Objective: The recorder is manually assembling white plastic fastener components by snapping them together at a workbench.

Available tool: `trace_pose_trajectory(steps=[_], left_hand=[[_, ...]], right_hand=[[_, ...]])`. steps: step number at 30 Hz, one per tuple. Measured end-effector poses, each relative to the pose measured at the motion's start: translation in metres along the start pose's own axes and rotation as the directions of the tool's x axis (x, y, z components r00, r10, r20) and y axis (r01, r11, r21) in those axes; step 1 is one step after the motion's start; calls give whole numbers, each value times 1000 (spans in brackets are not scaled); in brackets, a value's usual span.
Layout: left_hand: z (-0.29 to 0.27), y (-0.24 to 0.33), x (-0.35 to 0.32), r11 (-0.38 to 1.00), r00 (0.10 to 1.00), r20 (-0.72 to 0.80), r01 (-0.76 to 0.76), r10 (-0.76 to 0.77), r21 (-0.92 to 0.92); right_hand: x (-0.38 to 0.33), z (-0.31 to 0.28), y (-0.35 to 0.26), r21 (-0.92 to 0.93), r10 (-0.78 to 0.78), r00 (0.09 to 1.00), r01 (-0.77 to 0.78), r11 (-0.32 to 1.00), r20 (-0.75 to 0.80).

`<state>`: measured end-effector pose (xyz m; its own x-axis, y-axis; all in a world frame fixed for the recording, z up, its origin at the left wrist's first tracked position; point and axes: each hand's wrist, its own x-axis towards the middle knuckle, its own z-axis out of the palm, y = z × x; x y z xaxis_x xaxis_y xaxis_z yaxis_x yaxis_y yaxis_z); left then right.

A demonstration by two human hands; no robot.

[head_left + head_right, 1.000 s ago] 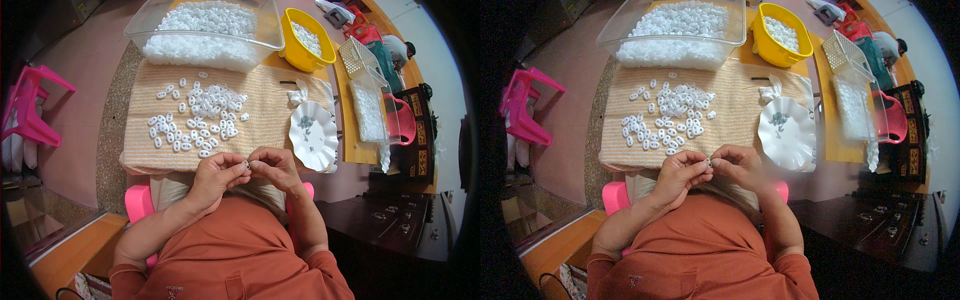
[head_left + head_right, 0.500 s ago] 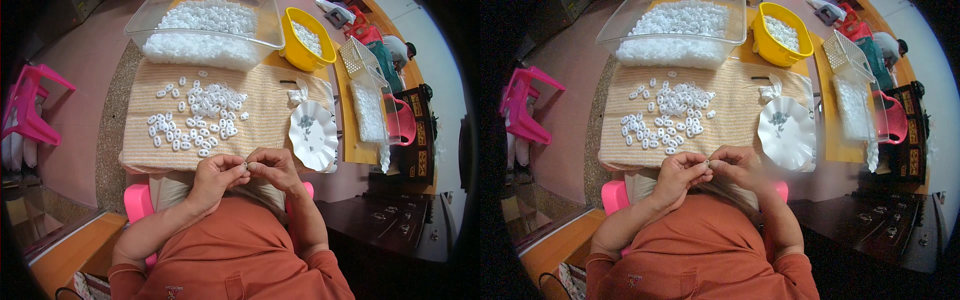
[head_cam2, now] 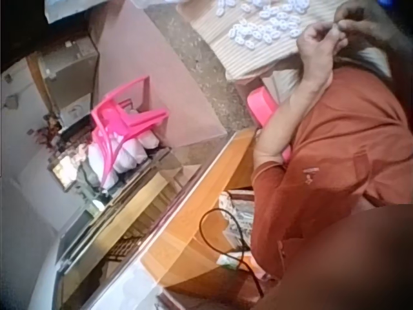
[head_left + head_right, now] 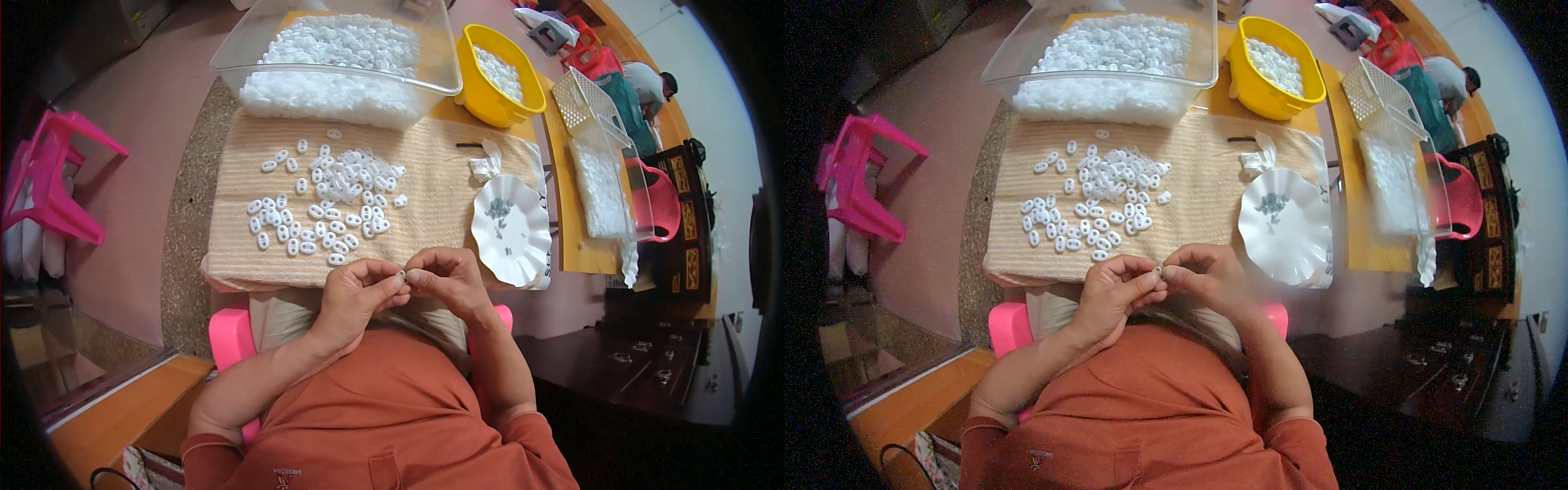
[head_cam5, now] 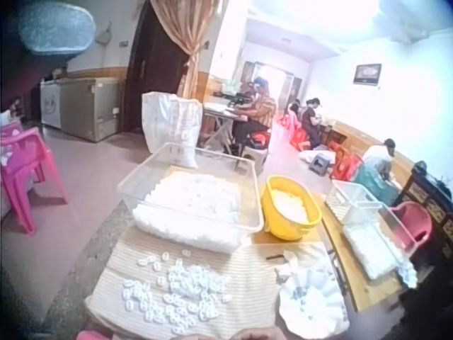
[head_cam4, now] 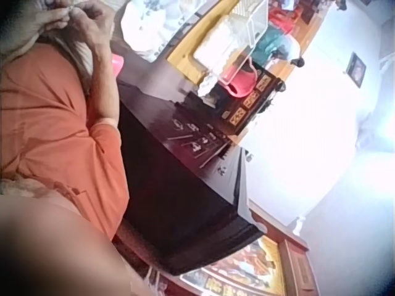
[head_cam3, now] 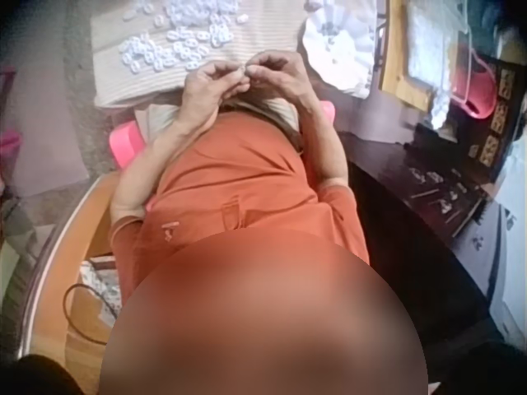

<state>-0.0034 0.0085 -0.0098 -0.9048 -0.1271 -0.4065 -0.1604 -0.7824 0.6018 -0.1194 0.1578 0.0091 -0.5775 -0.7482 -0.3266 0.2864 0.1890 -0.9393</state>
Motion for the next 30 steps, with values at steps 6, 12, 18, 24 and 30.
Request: trace_pose_trajectory(steps=[6,12,18,24,30], left_hand=[[0,1,-2,999,1000,-20,-18,19,28],[0,-3,-4,997,997,-18,-72,72,25],[1,0,-2,997,997,-7,-79,79,8],[2,6,-3,998,998,-14,-67,66,-20],[-1,6,-2,996,997,-12,-73,72,-56]], right_hand=[[2,2,1,-50,-21,1000,22,998,15],[2,6,3,21,-34,999,34,999,1],[3,1,0,-19,7,1000,-7,1000,9],[-1,7,-26,44,124,990,-122,992,-61],[32,-5,-19,-483,-306,952,276,831,19]])
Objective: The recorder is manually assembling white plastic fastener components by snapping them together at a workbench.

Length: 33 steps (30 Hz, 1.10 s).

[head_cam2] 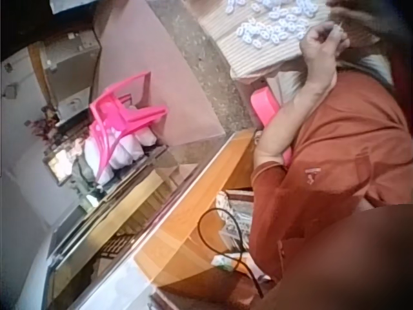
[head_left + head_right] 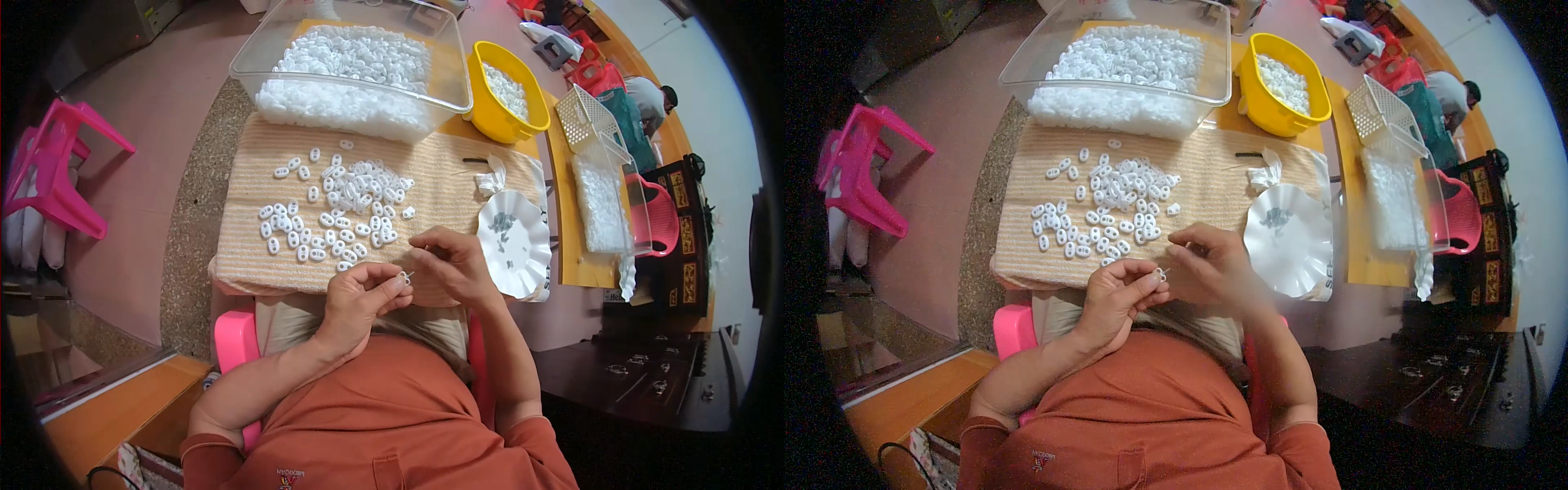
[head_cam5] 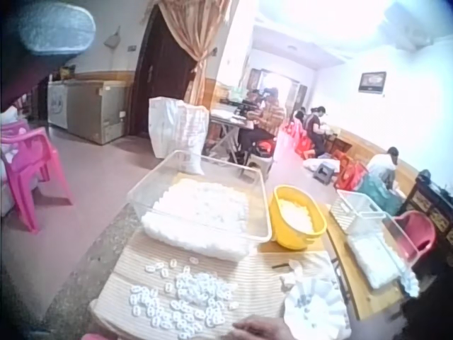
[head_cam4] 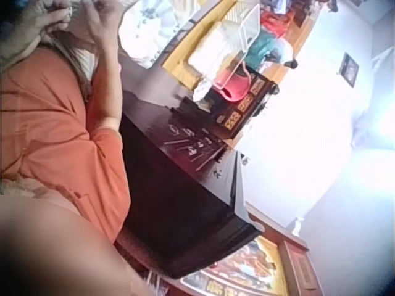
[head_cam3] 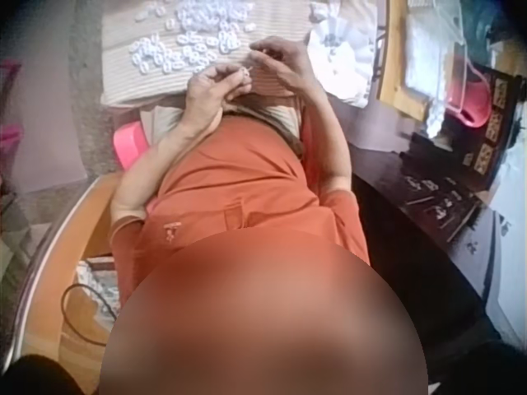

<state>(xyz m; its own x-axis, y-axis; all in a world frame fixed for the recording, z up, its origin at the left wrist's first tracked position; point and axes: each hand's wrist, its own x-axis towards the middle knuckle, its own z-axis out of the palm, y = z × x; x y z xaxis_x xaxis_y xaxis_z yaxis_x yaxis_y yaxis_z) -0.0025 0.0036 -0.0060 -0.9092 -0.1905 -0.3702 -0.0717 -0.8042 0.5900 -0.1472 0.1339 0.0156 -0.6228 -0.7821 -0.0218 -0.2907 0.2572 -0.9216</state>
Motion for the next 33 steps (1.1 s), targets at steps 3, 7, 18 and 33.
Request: trace_pose_trajectory(steps=[3,7,18,33], left_hand=[[1,1,1,1000,1000,-10,-13,13,-24],[-1,0,1,997,999,-15,-34,33,-66],[0,1,1,998,999,-26,-24,23,-65],[-1,1,1,998,999,-36,-17,15,-58]], right_hand=[[15,11,-5,-319,-199,980,188,929,-2],[22,24,-9,-560,-244,970,202,803,1],[19,25,-7,-652,-176,984,138,746,6],[15,13,-17,-564,-222,973,216,797,58]])
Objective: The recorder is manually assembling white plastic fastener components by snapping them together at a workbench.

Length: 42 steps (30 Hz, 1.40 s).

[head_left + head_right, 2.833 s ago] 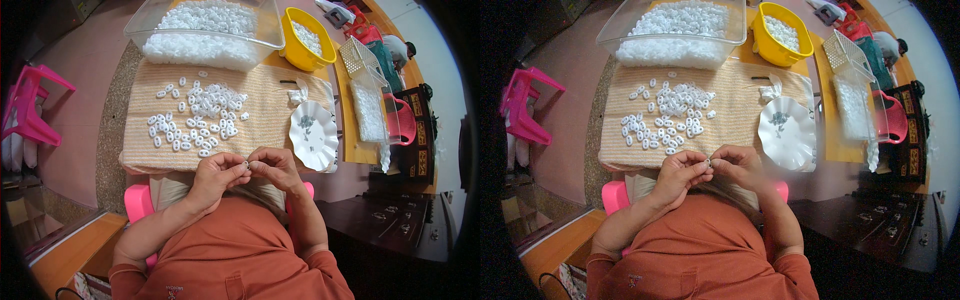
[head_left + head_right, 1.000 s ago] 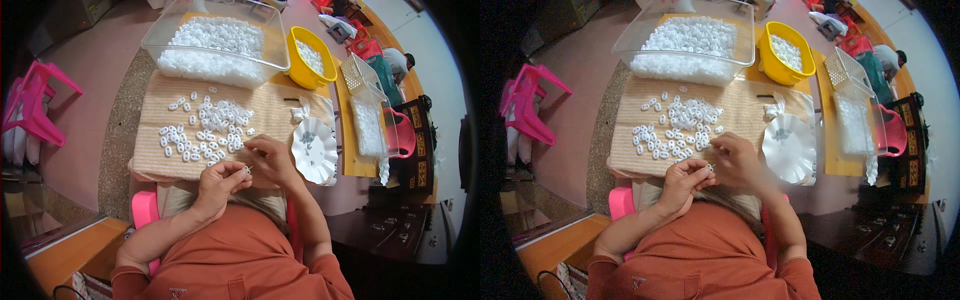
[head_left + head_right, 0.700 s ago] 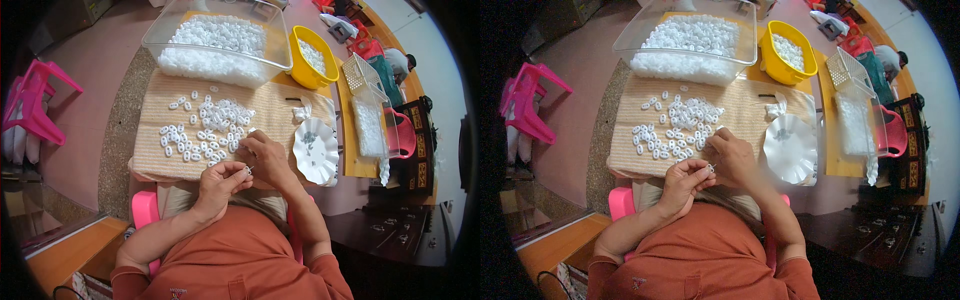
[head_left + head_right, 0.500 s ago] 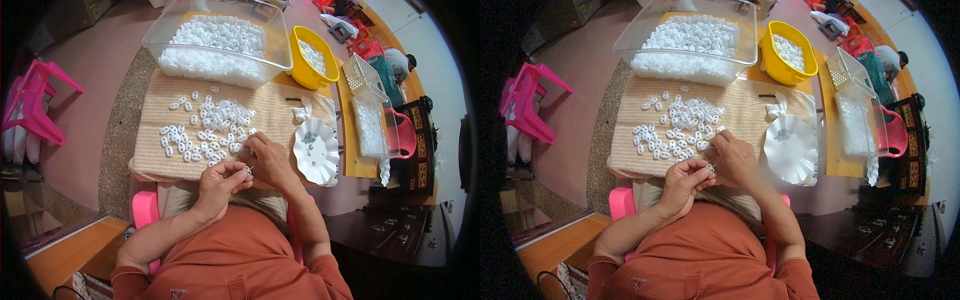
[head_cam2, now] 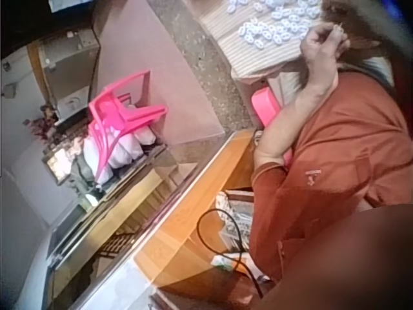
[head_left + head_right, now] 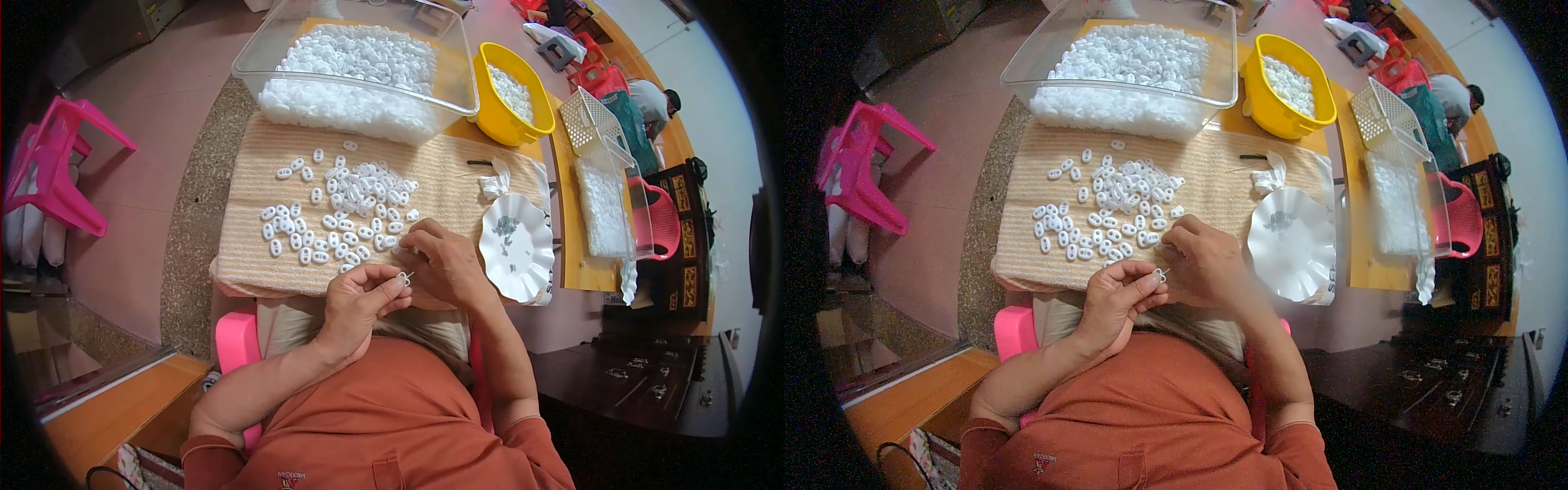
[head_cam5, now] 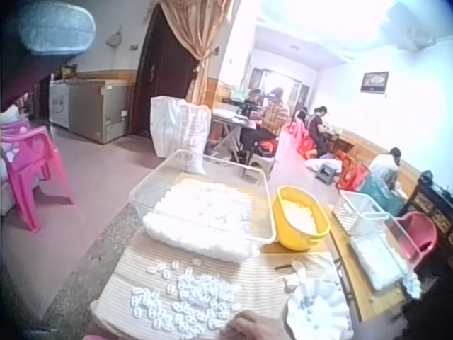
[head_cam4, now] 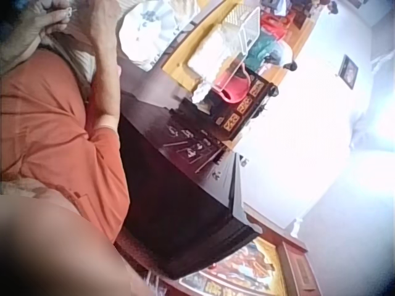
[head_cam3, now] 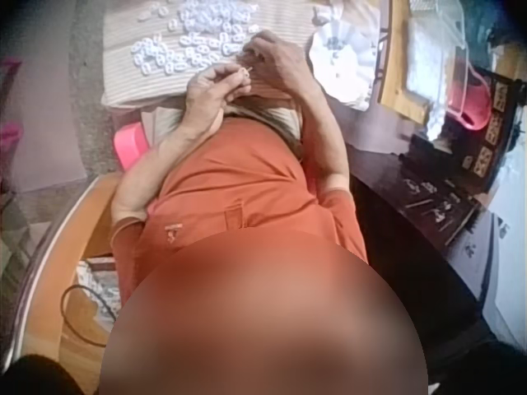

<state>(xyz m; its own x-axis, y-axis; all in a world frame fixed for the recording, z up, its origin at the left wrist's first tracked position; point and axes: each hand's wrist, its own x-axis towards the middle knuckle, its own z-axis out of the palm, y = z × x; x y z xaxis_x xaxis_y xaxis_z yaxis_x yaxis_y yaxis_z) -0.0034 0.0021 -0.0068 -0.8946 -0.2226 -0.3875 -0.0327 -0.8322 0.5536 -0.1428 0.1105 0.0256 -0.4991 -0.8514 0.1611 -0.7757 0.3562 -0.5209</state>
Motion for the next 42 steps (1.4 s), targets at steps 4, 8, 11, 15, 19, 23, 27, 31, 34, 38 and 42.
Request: trace_pose_trajectory(steps=[4,8,11,15,19,23,27,31,34,38,42], left_hand=[[1,1,0,1000,1000,-1,-4,4,-1],[1,1,-1,1000,1000,-5,-2,2,-15],[1,1,-1,1000,1000,-11,-8,8,-8],[2,3,-2,1000,1000,-6,-4,4,2],[2,2,-2,1000,1000,-10,1,-1,8],[2,2,-1,1000,1000,-9,-4,4,14],[2,2,-1,1000,1000,-9,1,-1,2],[3,3,-2,1000,1000,-11,4,-4,-10],[3,3,-1,1000,1000,-8,-2,2,0],[1,1,-1,1000,1000,-11,8,-8,-9],[1,2,0,1000,1000,-13,5,-5,0]], right_hand=[[0,3,0,-50,-27,1000,27,998,3],[-2,1,2,-47,-10,998,12,999,55],[-3,-8,0,26,10,998,-11,1000,57],[-4,-21,4,-22,-18,999,19,1000,49],[-1,-17,9,-69,-14,999,18,997,50],[-2,-7,16,-39,20,999,-19,999,29],[-3,-7,9,-19,-21,999,21,1000,27],[-4,-10,7,-75,-47,997,52,996,68],[-4,-16,0,-125,49,988,-30,992,146],[-4,-19,2,-70,130,975,-120,990,179],[-11,-24,2,216,192,973,-217,952,131]])
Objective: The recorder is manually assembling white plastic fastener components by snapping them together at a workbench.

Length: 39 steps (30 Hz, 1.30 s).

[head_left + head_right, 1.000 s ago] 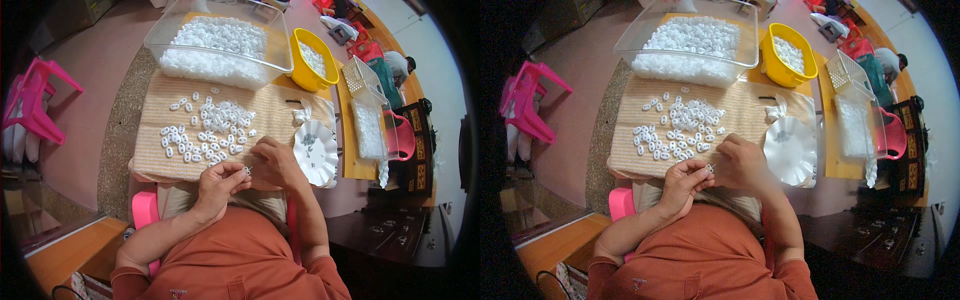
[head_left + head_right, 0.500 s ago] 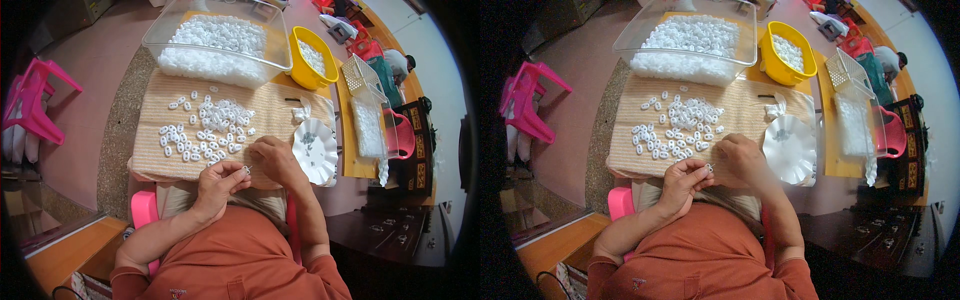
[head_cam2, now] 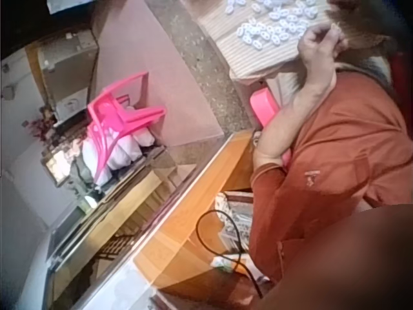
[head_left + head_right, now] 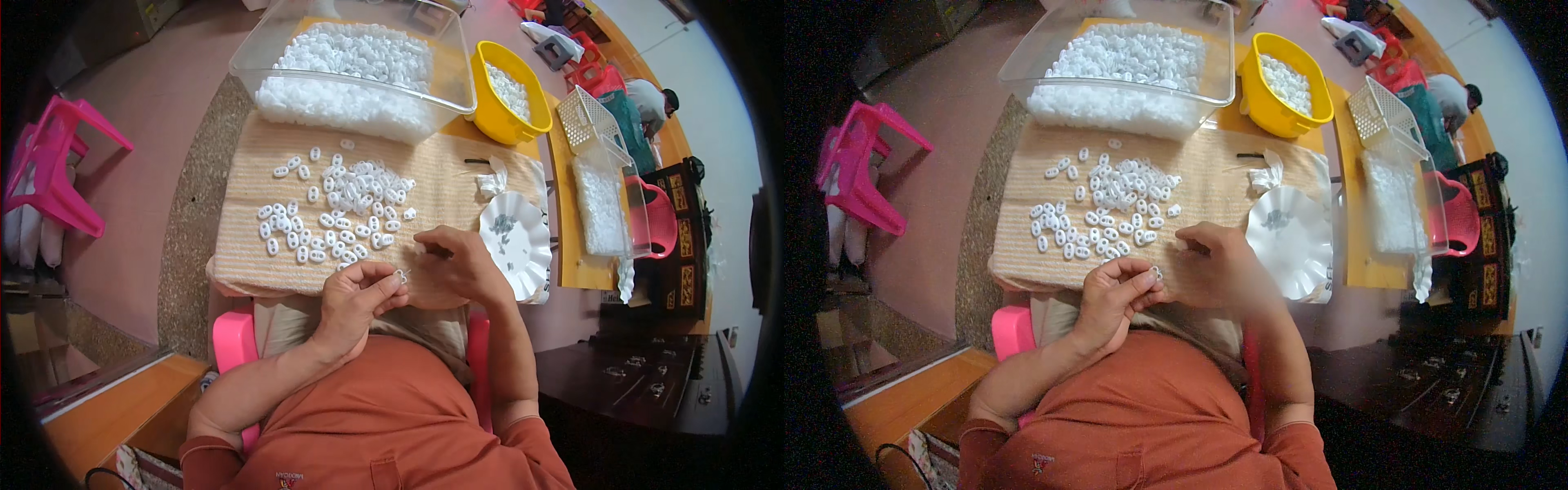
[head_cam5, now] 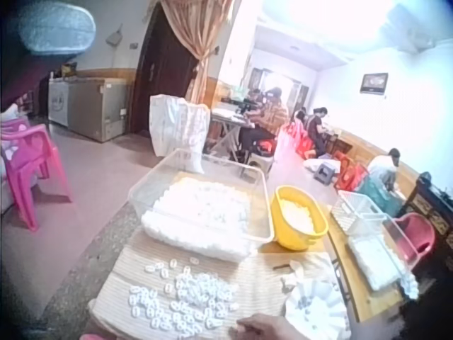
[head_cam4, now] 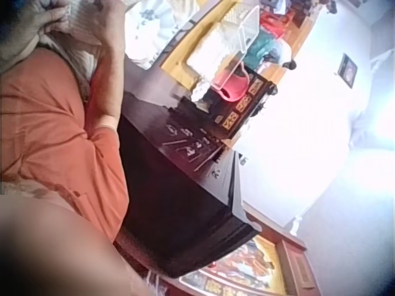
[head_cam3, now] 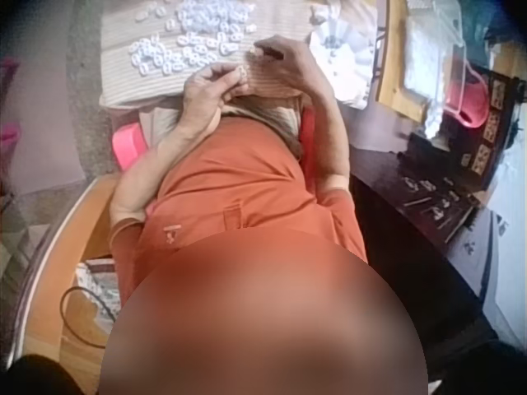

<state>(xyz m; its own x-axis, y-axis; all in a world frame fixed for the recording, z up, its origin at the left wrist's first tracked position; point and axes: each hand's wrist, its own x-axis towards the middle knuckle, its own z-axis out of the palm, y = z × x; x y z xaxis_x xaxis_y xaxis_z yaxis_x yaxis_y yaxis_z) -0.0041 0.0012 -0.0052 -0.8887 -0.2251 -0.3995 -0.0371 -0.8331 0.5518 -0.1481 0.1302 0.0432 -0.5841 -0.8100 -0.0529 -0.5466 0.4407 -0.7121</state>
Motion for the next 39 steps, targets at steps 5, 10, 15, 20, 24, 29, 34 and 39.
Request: trace_pose_trajectory(steps=[5,10,15,20,24,29,34,39], left_hand=[[-1,0,1,1000,1000,-2,20,-20,0],[-2,0,2,1000,1000,-14,20,-20,18],[-1,2,2,999,999,-25,37,-36,16],[-2,2,3,999,998,-34,49,-49,15],[-1,3,4,998,998,-35,62,-61,27],[-2,2,5,997,997,-38,63,-62,40],[-2,2,4,997,998,-29,58,-57,43],[-2,2,4,997,998,-30,63,-62,47]], right_hand=[[-4,2,16,459,178,977,-211,863,115],[-5,4,16,712,205,950,-311,630,235],[-6,9,19,764,134,955,-293,575,266],[-6,12,24,788,116,953,-298,538,281],[-5,11,21,775,110,951,-301,555,291],[-3,12,19,828,71,954,-289,480,291],[-3,12,22,809,56,955,-279,517,293],[-3,12,23,813,50,953,-283,509,300]])
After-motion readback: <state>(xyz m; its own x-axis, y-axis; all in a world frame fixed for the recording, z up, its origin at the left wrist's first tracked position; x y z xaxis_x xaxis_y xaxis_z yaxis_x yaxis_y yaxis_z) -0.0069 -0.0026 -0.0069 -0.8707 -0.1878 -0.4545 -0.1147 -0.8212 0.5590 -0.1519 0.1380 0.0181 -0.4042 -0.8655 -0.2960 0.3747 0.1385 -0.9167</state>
